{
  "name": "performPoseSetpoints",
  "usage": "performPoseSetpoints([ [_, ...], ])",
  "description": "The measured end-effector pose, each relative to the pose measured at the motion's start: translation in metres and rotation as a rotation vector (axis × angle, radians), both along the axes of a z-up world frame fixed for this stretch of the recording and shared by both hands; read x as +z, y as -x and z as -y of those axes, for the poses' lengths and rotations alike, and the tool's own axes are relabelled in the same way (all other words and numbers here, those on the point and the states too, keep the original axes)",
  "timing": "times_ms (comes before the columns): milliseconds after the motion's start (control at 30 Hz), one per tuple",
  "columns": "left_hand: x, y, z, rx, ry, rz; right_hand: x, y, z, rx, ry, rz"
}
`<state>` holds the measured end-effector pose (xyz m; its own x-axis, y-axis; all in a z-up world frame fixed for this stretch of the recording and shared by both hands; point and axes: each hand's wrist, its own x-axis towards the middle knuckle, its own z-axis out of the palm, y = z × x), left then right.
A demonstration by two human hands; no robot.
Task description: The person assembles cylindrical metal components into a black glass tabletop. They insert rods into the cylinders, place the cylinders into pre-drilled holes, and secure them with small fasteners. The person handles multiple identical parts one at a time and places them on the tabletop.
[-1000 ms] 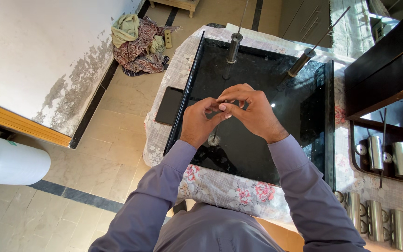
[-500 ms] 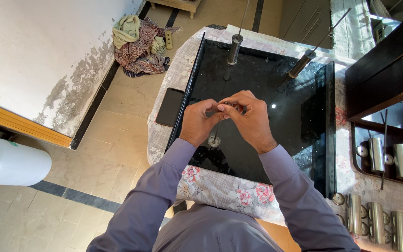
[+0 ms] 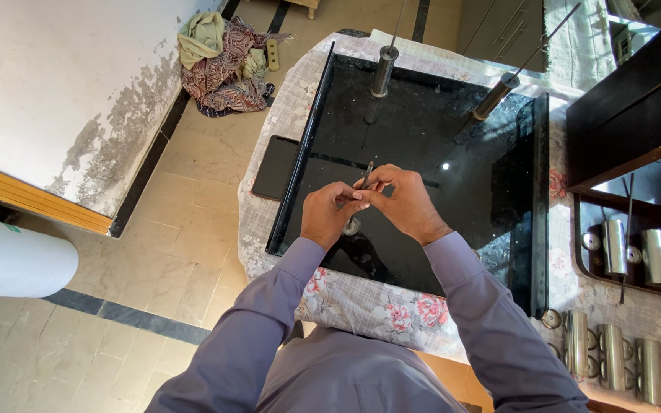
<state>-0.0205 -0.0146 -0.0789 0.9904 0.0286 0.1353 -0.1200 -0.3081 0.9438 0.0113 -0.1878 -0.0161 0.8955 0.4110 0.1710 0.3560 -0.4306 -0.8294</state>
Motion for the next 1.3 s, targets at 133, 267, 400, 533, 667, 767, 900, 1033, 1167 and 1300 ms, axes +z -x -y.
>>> performPoseSetpoints([
  [133, -0.004, -0.009, -0.004, -0.067, -0.079, 0.021, -0.008, 0.003, -0.008, -0.087, 0.042, 0.050],
  [267, -0.006, -0.013, -0.009, -0.119, -0.050, 0.100, -0.022, 0.020, -0.018, -0.202, -0.140, 0.113],
  [400, -0.016, -0.011, -0.009, -0.108, -0.131, 0.099, -0.029, 0.016, -0.010, -0.158, -0.200, 0.025],
  [533, -0.037, -0.003, -0.007, -0.104, -0.163, 0.063, -0.041, 0.011, 0.001, -0.029, 0.056, 0.044],
  [667, -0.062, 0.003, 0.000, -0.024, -0.101, -0.023, -0.060, 0.012, 0.000, -0.031, 0.095, -0.073],
  [767, -0.073, 0.002, 0.003, 0.016, -0.097, -0.037, -0.072, 0.011, -0.003, -0.048, 0.085, -0.076],
  [900, -0.074, -0.003, 0.000, 0.000, -0.137, -0.009, -0.081, 0.008, -0.008, -0.118, 0.184, -0.072],
  [1033, -0.070, -0.005, -0.005, -0.056, -0.150, 0.008, -0.091, 0.019, -0.018, -0.203, 0.087, 0.067],
  [1167, -0.065, -0.004, -0.008, -0.104, -0.160, -0.019, -0.095, 0.022, -0.017, -0.207, 0.058, 0.071],
  [1300, -0.055, -0.004, -0.018, -0.188, -0.245, 0.029, -0.100, 0.017, -0.002, -0.124, 0.102, -0.031],
])
